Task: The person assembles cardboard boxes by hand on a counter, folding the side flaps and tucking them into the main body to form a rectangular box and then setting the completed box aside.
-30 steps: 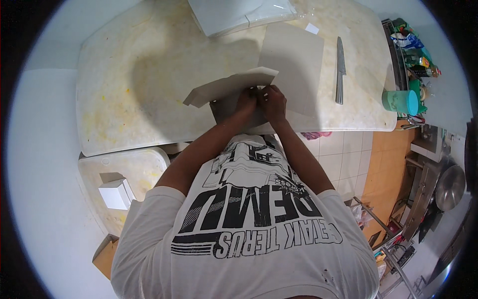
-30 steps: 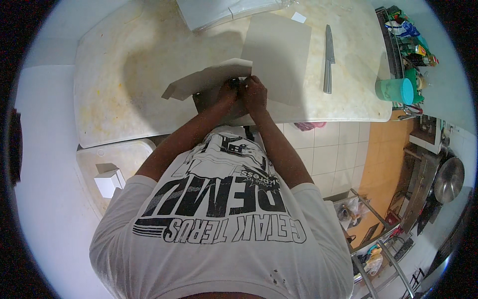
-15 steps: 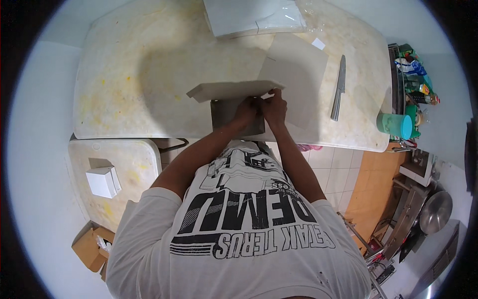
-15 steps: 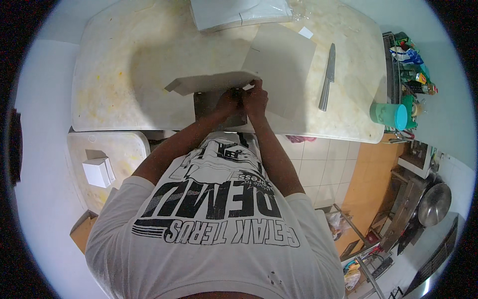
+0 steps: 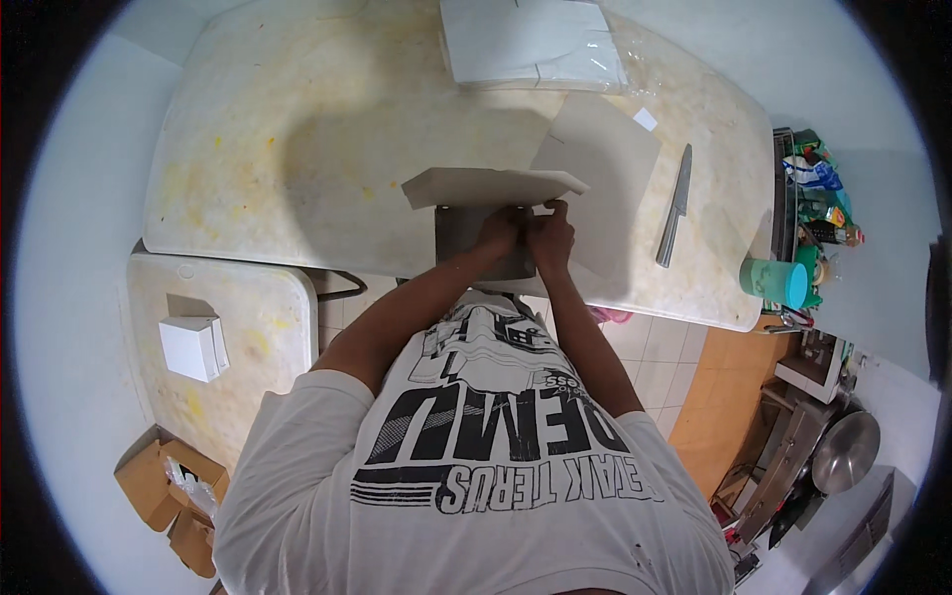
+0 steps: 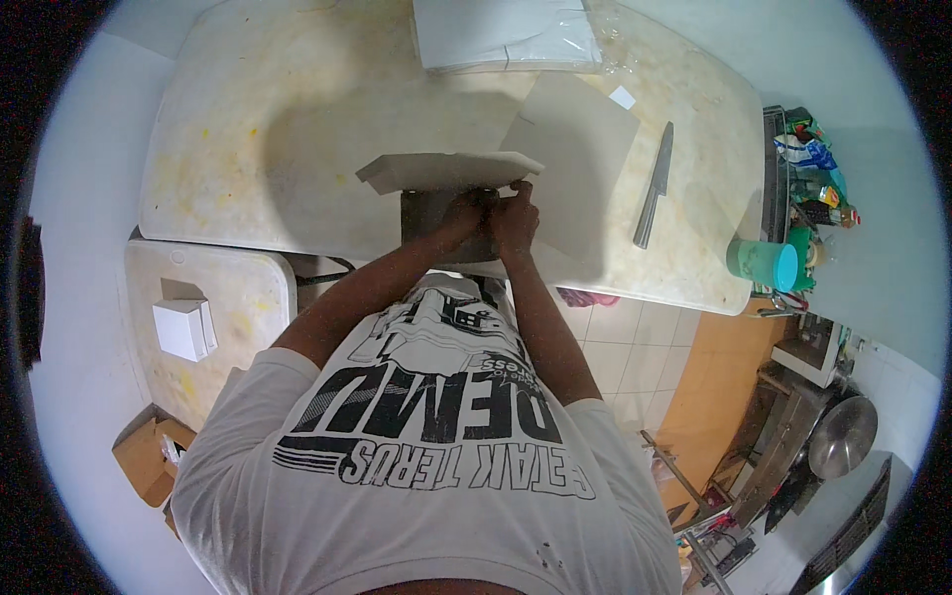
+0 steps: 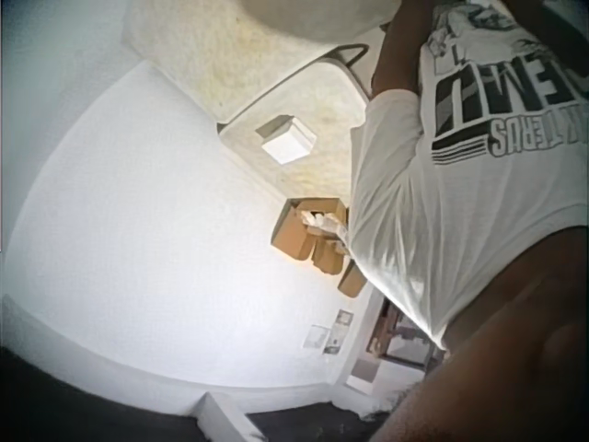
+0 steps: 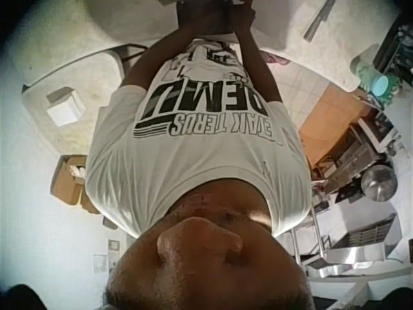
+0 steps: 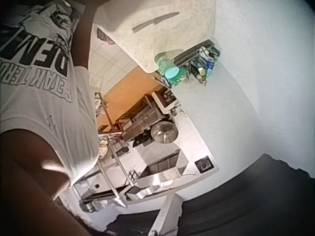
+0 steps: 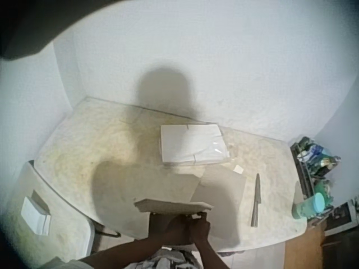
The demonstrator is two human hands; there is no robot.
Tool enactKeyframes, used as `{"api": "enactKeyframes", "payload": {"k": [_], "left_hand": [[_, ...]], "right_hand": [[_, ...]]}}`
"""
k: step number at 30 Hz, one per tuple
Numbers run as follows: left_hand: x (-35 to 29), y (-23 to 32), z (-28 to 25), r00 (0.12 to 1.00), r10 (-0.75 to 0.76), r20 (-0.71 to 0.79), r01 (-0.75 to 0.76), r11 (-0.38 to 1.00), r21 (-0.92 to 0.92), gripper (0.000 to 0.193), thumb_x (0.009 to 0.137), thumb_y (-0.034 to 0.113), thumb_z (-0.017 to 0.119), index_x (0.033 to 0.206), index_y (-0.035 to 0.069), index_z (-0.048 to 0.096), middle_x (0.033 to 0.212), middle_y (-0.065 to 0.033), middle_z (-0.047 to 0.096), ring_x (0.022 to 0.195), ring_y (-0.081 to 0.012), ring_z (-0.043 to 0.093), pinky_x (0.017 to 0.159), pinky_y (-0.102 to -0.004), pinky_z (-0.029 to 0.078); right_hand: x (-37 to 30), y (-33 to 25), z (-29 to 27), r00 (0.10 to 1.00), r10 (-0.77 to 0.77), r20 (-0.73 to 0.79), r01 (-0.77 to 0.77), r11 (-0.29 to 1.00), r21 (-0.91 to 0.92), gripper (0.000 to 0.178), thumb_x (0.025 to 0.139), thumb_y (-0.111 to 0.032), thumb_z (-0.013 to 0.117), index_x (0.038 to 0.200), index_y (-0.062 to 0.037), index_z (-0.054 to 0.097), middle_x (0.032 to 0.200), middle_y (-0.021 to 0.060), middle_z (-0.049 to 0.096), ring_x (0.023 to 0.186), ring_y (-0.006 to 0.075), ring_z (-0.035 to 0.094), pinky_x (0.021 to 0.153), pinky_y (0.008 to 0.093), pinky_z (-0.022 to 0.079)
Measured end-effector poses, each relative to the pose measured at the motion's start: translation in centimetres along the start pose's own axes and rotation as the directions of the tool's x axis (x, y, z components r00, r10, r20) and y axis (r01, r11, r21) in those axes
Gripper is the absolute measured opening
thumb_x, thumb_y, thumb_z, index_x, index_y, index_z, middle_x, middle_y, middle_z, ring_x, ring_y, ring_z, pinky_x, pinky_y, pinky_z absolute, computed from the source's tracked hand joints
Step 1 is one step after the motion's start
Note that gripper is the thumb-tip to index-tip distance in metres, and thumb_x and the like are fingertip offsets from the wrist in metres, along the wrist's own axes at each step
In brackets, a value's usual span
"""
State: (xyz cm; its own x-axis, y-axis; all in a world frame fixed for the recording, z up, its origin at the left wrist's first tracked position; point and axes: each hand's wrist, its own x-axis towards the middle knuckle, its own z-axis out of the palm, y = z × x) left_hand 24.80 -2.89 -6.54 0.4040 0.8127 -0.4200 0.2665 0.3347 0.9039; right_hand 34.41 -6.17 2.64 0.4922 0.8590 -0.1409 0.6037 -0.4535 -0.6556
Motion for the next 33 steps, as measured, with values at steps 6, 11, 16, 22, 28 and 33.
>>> {"api": "enactKeyframes", "payload": {"k": [6, 11, 16, 22, 28, 33], "left_hand": [[-11.1, 10.1, -9.8, 0.997, -0.062, -0.047, 0.076, 0.646, 0.760, 0.038, 0.080, 0.038, 0.049, 0.098, 0.006, 0.059, 0.092, -0.0171, 0.063, 0.086, -0.0335, 0.061, 0.076, -0.0436, 0.047], [-8.0, 5.4, -11.3, 0.931, -0.023, -0.364, 0.285, 0.671, 0.684, 0.032, 0.080, 0.038, 0.051, 0.091, 0.010, 0.062, 0.086, -0.0171, 0.064, 0.083, -0.0345, 0.061, 0.073, -0.0447, 0.048], [-4.4, 4.4, -11.5, 0.943, 0.062, -0.328, 0.222, 0.618, 0.754, 0.030, 0.082, 0.036, 0.050, 0.095, 0.010, 0.061, 0.094, -0.0173, 0.063, 0.088, -0.0352, 0.060, 0.072, -0.0452, 0.049], [-3.1, 4.6, -13.4, 0.970, 0.097, -0.223, 0.137, 0.539, 0.831, 0.029, 0.080, 0.032, 0.053, 0.101, 0.013, 0.061, 0.094, -0.0147, 0.064, 0.088, -0.0335, 0.061, 0.075, -0.0433, 0.049], [-2.5, 6.3, -12.3, 0.990, -0.132, -0.058, 0.093, 0.275, 0.957, 0.033, 0.078, 0.028, 0.056, 0.105, 0.008, 0.059, 0.102, -0.0159, 0.061, 0.095, -0.0319, 0.059, 0.078, -0.0410, 0.049], [-3.6, 5.7, -13.3, 0.963, -0.146, -0.225, 0.258, 0.738, 0.624, 0.042, 0.075, 0.024, 0.063, 0.109, 0.001, 0.056, 0.103, -0.0186, 0.060, 0.095, -0.0273, 0.059, 0.079, -0.0338, 0.048]], "right_hand": [[0.9, 1.6, 0.7, 1.000, 0.013, -0.016, -0.013, 0.999, -0.033, 0.030, 0.074, -0.017, 0.062, 0.101, -0.0079, 0.051, 0.075, 0.0157, 0.064, 0.076, 0.0337, 0.063, 0.070, 0.0432, 0.049], [1.3, 2.1, 0.7, 0.999, -0.028, 0.036, 0.033, 0.990, -0.137, 0.022, 0.074, -0.021, 0.061, 0.090, -0.0067, 0.061, 0.076, 0.0151, 0.064, 0.076, 0.0328, 0.062, 0.069, 0.0424, 0.049], [2.6, 2.4, 1.3, 0.992, -0.116, 0.045, 0.123, 0.964, -0.236, 0.024, 0.076, -0.029, 0.059, 0.084, -0.0070, 0.065, 0.082, 0.0163, 0.064, 0.080, 0.0342, 0.061, 0.071, 0.0439, 0.049], [2.7, -0.1, -1.8, 0.969, 0.047, 0.241, 0.031, 0.949, -0.312, 0.032, 0.078, -0.036, 0.059, 0.082, -0.0047, 0.062, 0.084, 0.0150, 0.064, 0.083, 0.0311, 0.062, 0.072, 0.0405, 0.050], [4.4, 0.3, -3.1, 0.994, -0.081, -0.074, 0.094, 0.977, 0.190, 0.044, 0.072, -0.040, 0.068, 0.092, -0.0020, 0.061, 0.087, 0.0186, 0.064, 0.085, 0.0335, 0.062, 0.078, 0.0395, 0.047], [8.0, -0.2, -3.9, 0.949, -0.097, 0.301, 0.074, 0.993, 0.088, 0.052, 0.071, -0.031, 0.071, 0.106, 0.0035, 0.056, 0.088, 0.0186, 0.064, 0.079, 0.0257, 0.063, 0.071, 0.0354, 0.049]]}}
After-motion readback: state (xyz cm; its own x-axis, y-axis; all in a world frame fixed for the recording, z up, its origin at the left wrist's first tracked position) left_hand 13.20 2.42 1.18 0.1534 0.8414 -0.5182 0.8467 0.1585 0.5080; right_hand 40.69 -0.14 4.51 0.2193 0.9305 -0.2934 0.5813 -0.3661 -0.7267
